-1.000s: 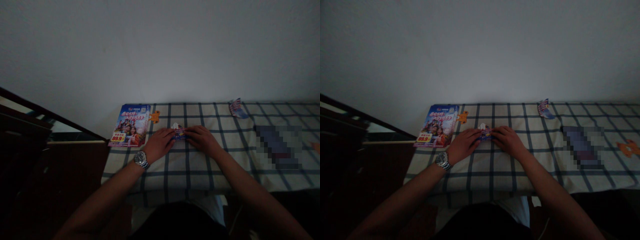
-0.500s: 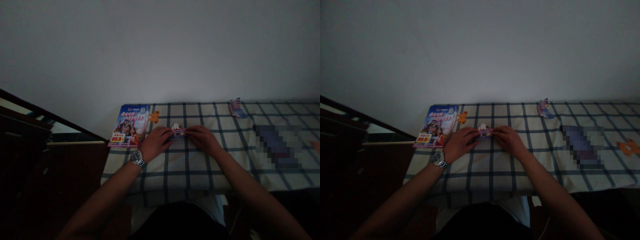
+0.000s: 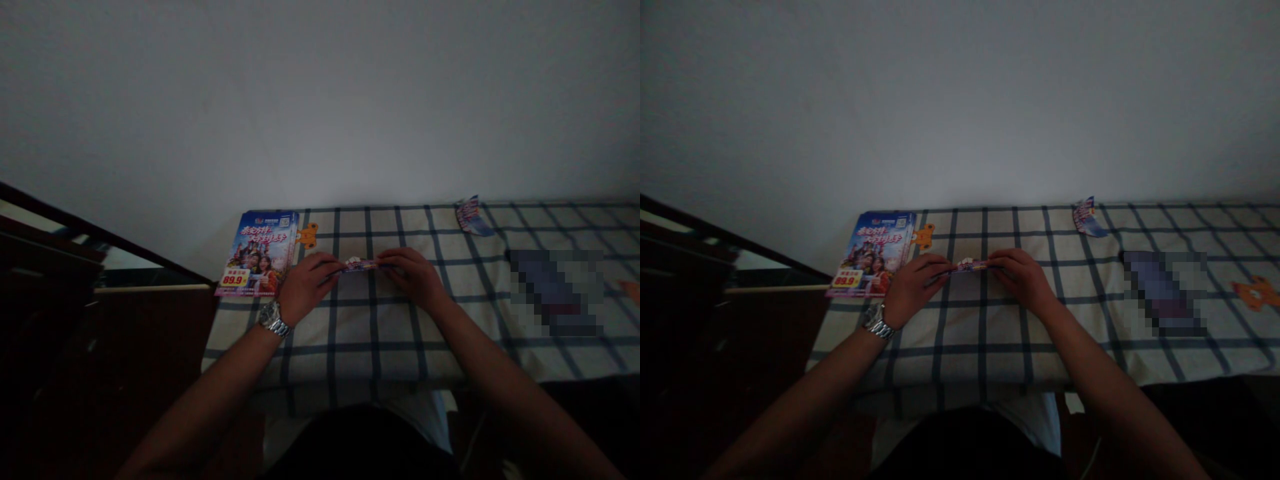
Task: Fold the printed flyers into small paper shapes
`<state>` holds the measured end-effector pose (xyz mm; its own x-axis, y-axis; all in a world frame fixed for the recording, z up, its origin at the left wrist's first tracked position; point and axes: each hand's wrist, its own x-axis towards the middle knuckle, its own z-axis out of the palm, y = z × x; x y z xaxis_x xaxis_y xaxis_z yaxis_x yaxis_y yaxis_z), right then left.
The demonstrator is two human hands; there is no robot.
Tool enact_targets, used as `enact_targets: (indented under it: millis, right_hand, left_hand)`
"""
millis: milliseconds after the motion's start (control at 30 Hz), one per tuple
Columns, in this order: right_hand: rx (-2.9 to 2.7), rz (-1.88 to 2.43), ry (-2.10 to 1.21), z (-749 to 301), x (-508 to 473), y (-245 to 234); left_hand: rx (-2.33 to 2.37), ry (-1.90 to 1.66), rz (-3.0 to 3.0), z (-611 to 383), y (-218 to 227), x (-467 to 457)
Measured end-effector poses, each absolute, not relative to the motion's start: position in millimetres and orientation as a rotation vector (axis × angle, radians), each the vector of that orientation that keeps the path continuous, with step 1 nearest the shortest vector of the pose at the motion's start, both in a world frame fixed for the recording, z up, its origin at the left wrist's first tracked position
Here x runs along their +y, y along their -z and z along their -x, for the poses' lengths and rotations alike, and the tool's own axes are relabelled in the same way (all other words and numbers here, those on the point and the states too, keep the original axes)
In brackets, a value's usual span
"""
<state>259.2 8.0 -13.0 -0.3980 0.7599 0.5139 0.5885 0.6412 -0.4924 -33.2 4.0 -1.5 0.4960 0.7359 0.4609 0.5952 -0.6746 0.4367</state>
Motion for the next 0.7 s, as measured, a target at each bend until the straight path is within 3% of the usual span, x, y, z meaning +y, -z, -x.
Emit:
enact_targets:
  millis: [200, 700]
  right_hand:
    - [-2.037, 1.053, -0.393, -252, 3, 2]
    - [-1.982, 1.326, -0.497, -254, 10, 24]
  left_hand:
    - [1.19, -1.14, -2.341, 30, -3, 2]
    - [1.425, -0.862, -2.167, 27, 5, 8]
